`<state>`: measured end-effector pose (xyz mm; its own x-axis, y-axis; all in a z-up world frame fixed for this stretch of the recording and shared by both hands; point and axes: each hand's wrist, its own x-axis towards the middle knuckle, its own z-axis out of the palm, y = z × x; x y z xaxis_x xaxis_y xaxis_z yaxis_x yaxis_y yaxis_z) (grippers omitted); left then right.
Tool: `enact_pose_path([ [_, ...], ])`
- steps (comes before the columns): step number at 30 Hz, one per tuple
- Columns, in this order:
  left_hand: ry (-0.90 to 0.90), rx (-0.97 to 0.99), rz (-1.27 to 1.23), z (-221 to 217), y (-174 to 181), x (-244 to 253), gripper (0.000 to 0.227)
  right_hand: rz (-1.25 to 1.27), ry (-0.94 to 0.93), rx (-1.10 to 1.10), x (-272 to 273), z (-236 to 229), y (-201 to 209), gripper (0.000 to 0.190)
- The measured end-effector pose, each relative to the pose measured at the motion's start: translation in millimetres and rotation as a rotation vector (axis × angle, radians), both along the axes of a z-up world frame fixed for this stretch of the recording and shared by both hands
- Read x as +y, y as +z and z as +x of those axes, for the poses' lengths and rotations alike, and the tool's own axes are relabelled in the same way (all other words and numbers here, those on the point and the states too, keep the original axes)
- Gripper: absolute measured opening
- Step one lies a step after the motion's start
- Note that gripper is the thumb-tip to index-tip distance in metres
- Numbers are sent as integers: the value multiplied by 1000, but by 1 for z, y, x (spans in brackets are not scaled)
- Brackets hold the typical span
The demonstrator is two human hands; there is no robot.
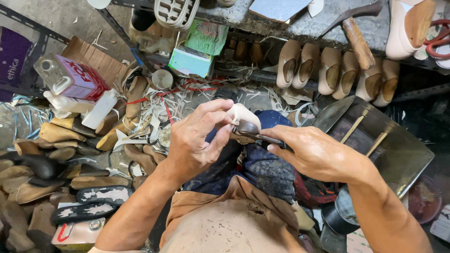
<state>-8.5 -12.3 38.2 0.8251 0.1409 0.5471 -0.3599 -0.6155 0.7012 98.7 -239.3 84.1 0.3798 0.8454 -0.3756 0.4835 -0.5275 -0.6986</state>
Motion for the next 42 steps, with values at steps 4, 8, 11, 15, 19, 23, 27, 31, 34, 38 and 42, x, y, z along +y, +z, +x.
enact_pose_path([
  [4, -27, 35, 12, -2, 4, 9, 2, -10, 52, -85, -1, 4, 2, 23],
  [8, -91, 60, 203, -4, 1, 17, 10, 44, 70, -102, -11, -2, -20, 28],
  [11, -24, -16, 241, -4, -7, 10, 18, 116, -26, 37, -16, -17, -31, 20],
  [15, -258, 110, -27, -6, -12, 5, 16, 129, -54, -211, -29, -44, -38, 40],
  [19, -426, 173, -117, -8, -29, 5, 74, 21, -8, -77, -44, -76, -44, 39],
  [23, -281, 286, -281, -13, -27, 1, 47, -100, 46, 95, -39, -100, -40, 30],
  [27, -136, 258, -272, -22, -35, -10, 47, 48, -112, 142, -40, -108, -37, 40],
  [31, -282, 336, -348, -24, -32, -11, 45, 80, -157, 83, -32, -104, -28, 42],
  [34, -338, 309, -320, -25, -35, -12, 47, 119, -187, 85, -29, -98, -24, 48],
  [38, -377, 265, -327, -30, -37, -15, 49, -9, -217, 138, -29, -90, -22, 41],
  [42, -415, 181, -284, -31, -46, -19, 48, -23, -260, 390, -27, -82, -3, 36],
])
